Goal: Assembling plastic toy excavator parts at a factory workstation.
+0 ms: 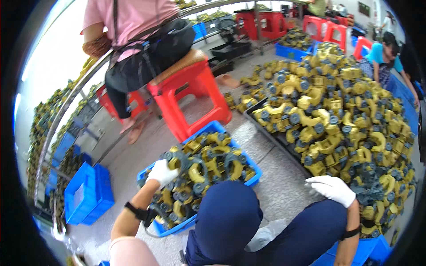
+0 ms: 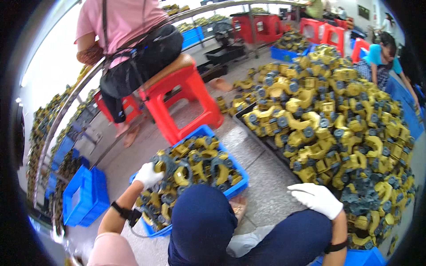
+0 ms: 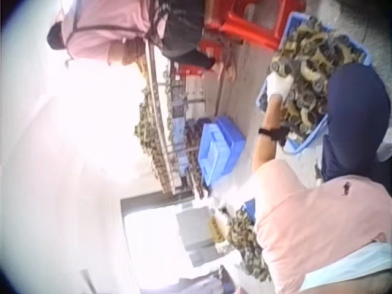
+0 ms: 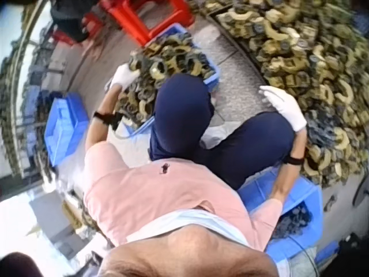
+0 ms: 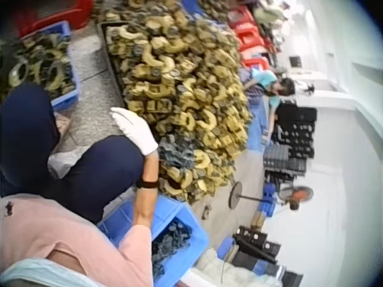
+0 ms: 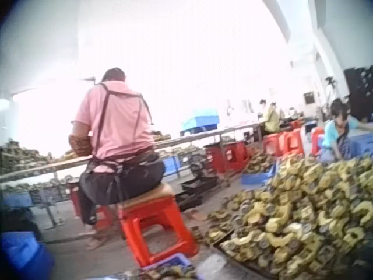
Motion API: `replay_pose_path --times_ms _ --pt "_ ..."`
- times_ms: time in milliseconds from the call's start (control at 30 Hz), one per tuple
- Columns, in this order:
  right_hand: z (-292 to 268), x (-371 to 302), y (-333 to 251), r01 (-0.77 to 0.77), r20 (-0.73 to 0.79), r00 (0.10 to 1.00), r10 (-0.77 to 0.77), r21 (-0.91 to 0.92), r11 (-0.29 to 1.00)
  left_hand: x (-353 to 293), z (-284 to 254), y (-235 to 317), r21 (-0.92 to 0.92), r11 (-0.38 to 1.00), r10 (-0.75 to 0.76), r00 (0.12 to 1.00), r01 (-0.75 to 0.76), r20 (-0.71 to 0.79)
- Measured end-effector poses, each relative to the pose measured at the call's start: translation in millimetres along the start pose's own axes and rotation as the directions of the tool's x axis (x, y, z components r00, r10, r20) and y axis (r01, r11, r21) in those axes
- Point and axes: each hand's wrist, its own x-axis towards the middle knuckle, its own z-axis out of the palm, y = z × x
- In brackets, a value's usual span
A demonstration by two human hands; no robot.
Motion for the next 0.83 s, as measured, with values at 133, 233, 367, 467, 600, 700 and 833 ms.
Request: replay_pose_path --times_ms 133,233,367,467,600,700,833 --pt "-3 -6 -8 -0.142 0.019 0.990 0.141 0.192 0.971 26 -12 15 0.419 0.907 -0.081 0.992 0.033 0.096" --pt "-2 -4 -20 -0.128 0.084 0.988 0.127 0.015 0.992 43 -37 53 0.667 0.732 -0.108 0.944 -0.137 0.313" --pt "-6 1 -23 0.098 0.214 0.976 -0.046 -0.240 0.966 104 -48 133 0.705 0.621 -0.158 0.826 -0.343 0.541" --pt "-12 15 -12 0.055 0.244 0.970 -0.002 -0.211 0.976 160 -20 218 0.565 0.555 0.207 0.759 -0.611 0.617" --pt "-32 38 10 -0.120 0.160 0.979 0.127 -0.058 0.991 274 42 278 -0.123 0.891 0.443 0.778 -0.438 0.446" --pt "-50 40 7 -0.136 -0.072 0.989 0.126 -0.146 0.980 346 85 294 -0.138 0.870 0.489 0.862 -0.473 0.132" --pt "-72 32 -25 -0.423 -0.199 0.892 0.406 -0.047 0.905 418 135 326 -0.235 0.934 0.297 0.950 -0.268 0.095"
